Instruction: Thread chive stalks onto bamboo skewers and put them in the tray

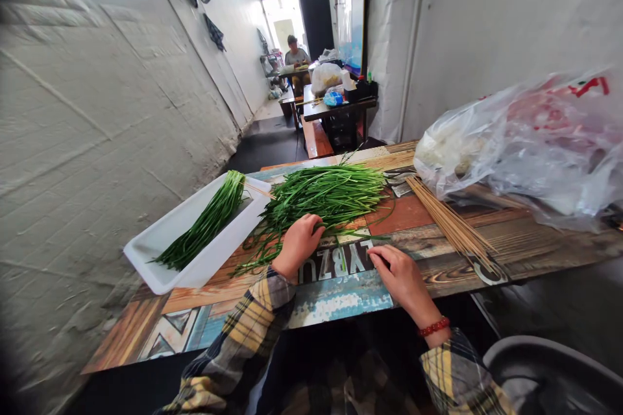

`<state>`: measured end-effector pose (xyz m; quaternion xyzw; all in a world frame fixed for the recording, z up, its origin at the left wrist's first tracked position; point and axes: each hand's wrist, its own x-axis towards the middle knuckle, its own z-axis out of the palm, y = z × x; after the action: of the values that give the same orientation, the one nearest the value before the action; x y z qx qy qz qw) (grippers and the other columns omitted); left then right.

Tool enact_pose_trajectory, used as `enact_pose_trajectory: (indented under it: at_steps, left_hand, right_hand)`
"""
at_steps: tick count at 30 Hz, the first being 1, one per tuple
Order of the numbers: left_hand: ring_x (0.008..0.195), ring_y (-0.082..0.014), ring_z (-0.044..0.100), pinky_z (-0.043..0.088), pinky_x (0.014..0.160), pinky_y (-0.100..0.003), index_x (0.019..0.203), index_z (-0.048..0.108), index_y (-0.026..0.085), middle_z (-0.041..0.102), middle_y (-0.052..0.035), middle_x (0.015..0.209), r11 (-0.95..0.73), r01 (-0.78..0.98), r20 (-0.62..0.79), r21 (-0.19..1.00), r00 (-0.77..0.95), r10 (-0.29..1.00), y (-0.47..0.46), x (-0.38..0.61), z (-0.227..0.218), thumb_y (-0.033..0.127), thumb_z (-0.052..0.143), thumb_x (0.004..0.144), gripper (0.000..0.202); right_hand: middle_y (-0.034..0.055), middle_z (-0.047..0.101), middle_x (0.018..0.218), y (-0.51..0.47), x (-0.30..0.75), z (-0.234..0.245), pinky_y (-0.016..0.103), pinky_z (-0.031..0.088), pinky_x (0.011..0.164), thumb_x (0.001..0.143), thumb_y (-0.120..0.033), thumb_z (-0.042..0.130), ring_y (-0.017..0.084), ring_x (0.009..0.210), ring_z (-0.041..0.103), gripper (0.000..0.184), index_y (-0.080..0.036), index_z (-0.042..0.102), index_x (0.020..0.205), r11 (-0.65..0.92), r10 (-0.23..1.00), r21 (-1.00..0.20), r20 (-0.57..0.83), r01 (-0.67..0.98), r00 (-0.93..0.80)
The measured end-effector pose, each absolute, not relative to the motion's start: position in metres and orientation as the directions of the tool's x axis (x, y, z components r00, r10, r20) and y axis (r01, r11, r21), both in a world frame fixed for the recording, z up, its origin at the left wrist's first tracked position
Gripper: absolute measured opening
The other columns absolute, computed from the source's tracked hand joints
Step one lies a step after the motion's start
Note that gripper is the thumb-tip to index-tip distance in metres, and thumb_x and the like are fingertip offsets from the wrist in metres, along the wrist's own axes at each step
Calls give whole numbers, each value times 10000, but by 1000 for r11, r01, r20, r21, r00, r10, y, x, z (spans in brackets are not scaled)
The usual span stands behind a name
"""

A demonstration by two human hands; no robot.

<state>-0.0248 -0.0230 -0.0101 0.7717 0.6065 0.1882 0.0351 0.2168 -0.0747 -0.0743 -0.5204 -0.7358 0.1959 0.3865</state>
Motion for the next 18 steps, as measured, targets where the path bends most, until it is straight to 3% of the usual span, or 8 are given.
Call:
enact_pose_trajectory:
  at_steps: [3,6,12,18]
  left_hand:
    - [879,-204,583,415,708,-286,893,601,184,611,-70,906,-201,975,177,98,181,967,-20,-22,-15,252,516,859,114]
    - [898,-204,579,411,713,-284,896,607,190,611,-68,924,-221,975,133,36,215,968,-19,-23,-19,239,521,849,110]
    - [883,-192,572,405,719,-282,894,621,189,608,-67,906,-225,972,158,62,213,964,-13,-26,-25,188,472,856,153]
    - [842,-169,548,403,720,-265,904,633,196,578,-52,862,-248,954,419,169,158,894,-13,-19,-11,213,425,901,208]
  right_hand:
    - [47,711,948,-74,216,-73,317,494,798,920,-338,456,205,892,662,260,-220,687,934,381,918,-693,363,612,-160]
    - [44,707,953,-74,216,-72,316,492,806,923,-328,455,199,895,658,255,-220,686,937,378,920,-694,355,613,-166]
    - [50,704,952,-73,215,-72,315,488,805,929,-323,452,198,890,655,254,-217,683,942,379,920,-691,356,616,-167]
    - [47,704,936,-72,214,-66,306,486,798,927,-307,454,191,874,653,253,-212,688,927,377,921,-695,353,613,-166]
